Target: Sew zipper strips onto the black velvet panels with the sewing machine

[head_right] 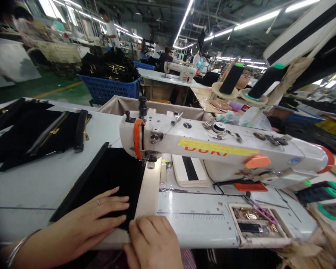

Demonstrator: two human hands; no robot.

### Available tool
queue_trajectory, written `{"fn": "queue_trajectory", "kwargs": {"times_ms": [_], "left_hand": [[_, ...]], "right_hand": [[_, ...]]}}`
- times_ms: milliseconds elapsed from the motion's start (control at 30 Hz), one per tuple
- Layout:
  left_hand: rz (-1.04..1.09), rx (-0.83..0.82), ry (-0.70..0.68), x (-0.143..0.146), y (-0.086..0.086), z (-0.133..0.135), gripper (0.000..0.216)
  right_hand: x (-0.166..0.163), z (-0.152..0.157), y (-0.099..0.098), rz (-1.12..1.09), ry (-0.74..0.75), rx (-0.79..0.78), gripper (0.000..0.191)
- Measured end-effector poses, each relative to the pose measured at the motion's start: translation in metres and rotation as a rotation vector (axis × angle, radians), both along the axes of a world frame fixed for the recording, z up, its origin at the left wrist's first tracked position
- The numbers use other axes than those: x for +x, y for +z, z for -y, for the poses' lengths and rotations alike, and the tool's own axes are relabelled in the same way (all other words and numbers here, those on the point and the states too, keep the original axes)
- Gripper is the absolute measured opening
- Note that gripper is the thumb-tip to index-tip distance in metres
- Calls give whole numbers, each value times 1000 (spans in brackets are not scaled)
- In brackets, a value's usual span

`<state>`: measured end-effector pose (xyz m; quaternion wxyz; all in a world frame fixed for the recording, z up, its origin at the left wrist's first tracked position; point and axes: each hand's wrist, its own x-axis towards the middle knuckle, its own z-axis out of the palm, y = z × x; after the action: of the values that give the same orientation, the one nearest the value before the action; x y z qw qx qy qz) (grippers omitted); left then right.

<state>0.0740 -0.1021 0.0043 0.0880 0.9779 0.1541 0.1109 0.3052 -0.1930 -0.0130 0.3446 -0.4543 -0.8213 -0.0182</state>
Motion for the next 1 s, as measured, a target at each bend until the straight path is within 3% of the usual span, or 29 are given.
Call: {"fn": "queue_trajectory", "kwargs": {"times_ms": [200, 500, 700, 1000], "left_hand": [[41, -5, 35, 5, -7, -14, 40], [53, 40, -11, 12, -3, -32, 43], [3, 16, -70, 12, -3, -33, 42], [120, 35, -98, 19, -7, -45, 37]], "right_hand": [[9, -12, 0, 15, 9, -167, 28], [13, -28, -1, -25, -3, -265, 29], [16, -28, -2, -25, 2, -302, 29], [17, -38, 0, 14, 2, -254, 31]]}}
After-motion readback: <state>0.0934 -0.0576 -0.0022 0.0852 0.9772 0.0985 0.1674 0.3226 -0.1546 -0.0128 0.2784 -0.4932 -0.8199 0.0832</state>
